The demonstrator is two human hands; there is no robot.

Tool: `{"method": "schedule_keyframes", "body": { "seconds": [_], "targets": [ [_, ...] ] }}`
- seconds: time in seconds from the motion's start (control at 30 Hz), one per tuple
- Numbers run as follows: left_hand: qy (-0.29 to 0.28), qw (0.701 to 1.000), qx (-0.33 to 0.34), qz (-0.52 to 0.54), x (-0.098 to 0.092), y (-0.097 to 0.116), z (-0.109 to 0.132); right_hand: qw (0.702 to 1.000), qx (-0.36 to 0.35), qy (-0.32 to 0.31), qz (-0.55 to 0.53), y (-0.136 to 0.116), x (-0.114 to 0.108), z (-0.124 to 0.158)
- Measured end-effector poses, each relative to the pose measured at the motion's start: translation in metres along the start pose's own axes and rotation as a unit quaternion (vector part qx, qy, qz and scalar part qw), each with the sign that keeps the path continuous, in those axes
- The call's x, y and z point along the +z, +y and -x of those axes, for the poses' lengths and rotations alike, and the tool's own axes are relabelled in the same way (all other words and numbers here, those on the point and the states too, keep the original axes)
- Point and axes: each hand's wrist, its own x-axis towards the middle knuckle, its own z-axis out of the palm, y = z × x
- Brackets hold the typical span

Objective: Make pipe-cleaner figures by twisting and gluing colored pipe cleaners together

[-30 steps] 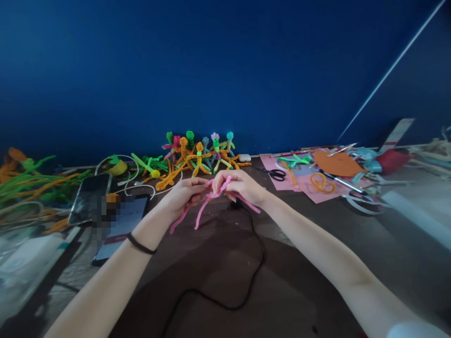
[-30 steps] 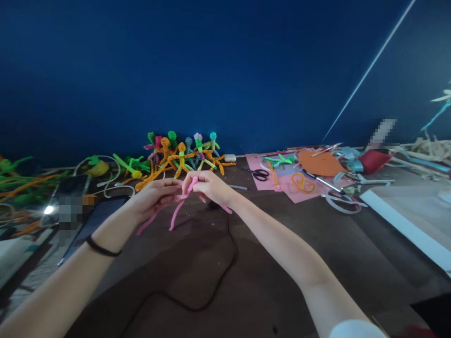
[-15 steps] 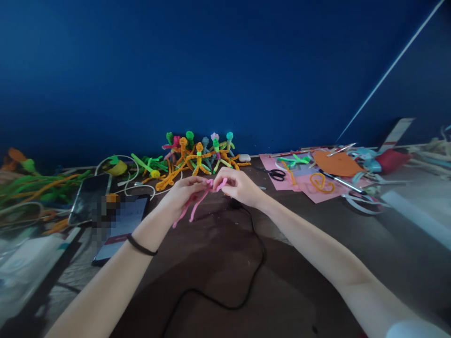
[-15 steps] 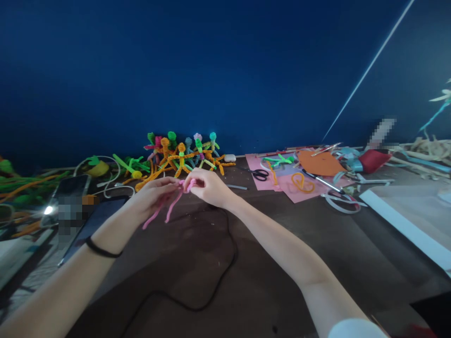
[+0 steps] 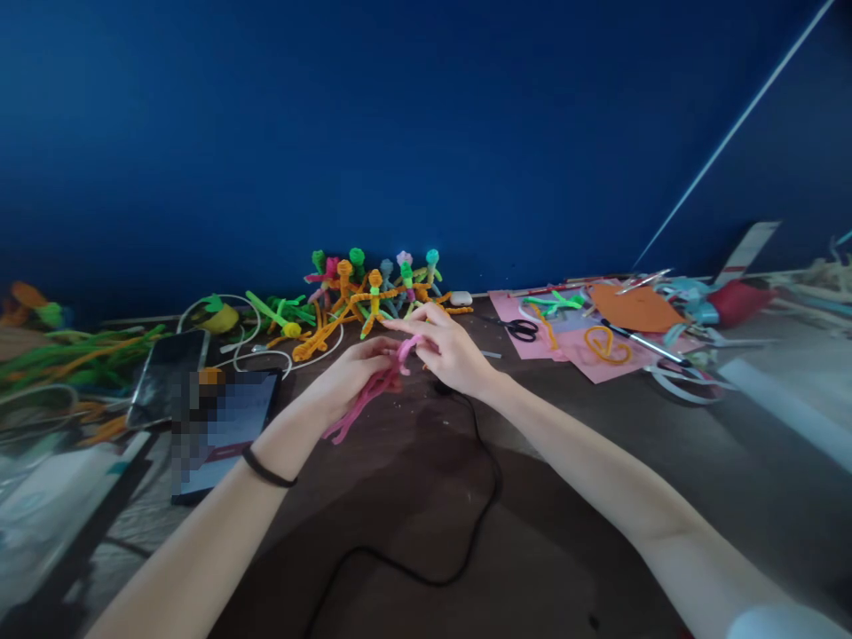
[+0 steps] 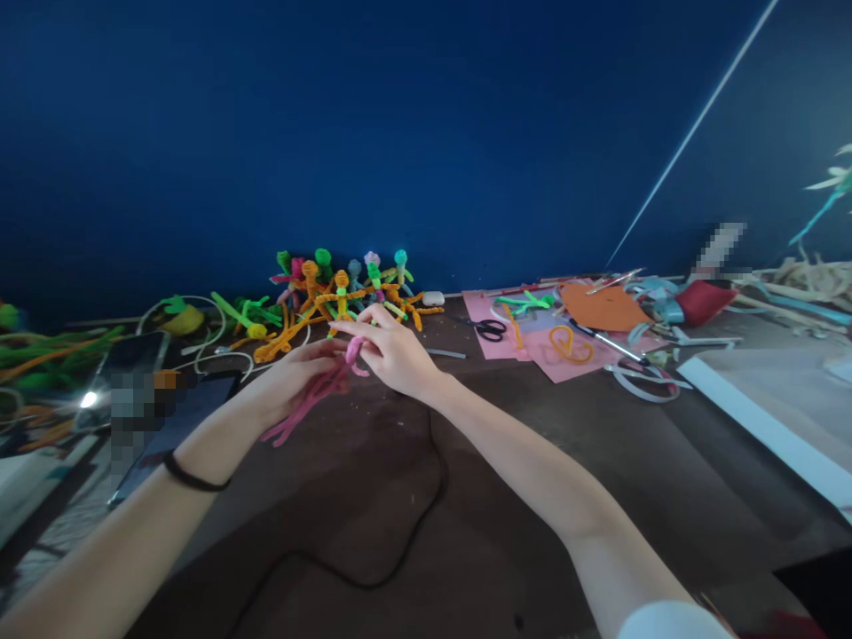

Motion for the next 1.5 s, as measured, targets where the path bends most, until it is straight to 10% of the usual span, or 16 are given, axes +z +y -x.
{"method": "schedule_keyframes", "body": {
  "seconds": [0.87,1.5],
  "targets": [
    [-0.053,0.977,-0.044,-0.200,-0.008,0.021,0.010,0.951,0.130,-0.279,0.029,-0.007,-0.029,-0.004],
    [-0.068,0.942,0.032,-0.328,-0.003,0.023,0.011,0.977,0.002,-0.198,0.073,-0.006,-0.021,-0.005]
  ]
}}
